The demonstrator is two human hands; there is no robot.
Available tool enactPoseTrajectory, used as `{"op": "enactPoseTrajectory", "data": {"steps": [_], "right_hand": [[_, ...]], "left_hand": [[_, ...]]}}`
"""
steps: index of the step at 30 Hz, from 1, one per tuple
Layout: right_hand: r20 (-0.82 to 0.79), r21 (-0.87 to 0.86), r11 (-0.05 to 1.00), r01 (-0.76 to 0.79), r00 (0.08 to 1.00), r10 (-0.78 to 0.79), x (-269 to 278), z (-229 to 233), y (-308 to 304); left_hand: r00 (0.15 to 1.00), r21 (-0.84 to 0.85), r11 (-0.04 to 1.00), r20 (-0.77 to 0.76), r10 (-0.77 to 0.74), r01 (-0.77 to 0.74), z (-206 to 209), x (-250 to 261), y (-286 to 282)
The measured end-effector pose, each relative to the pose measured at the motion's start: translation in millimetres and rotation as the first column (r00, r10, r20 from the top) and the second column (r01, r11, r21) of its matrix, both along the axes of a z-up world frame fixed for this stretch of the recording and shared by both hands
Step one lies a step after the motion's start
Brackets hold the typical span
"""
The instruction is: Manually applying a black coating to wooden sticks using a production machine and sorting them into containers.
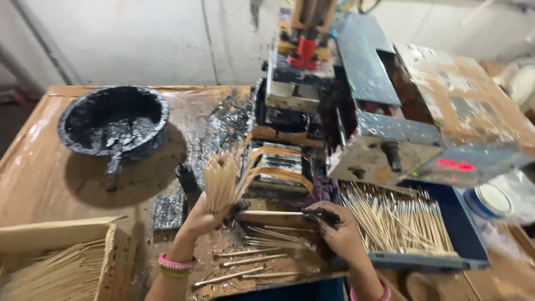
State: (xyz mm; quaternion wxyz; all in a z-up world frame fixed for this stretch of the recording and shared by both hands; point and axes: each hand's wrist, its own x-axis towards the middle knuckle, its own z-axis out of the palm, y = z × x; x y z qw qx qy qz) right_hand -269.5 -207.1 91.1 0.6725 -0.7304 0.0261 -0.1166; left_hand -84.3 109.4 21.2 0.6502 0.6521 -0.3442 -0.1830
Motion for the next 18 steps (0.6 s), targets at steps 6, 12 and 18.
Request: {"op": "enactPoseTrajectory", "data": {"steps": [6, 12, 18], "right_hand": [[0.418, -0.878, 0.334, 0.342, 0.889, 0.188, 76.9, 59.8, 23.4], [0.292, -0.920, 0.218, 0.326, 0.940, -0.174, 82.8, 39.3, 26.4], [0.520, -0.735, 0.353, 0.579, 0.816, -0.254, 75.1, 22.0, 20.5]], "left_hand": [[0.835, -0.144, 0.823, -0.138, 0.533, -0.550, 17.2, 69.7, -48.5], [0.809, -0.242, 0.774, -0.234, 0.539, -0.586, -22.9, 94.9, -93.8], [0.774, -0.233, 0.742, -0.102, 0.624, -0.629, -80.3, 109.3, -92.7]]}}
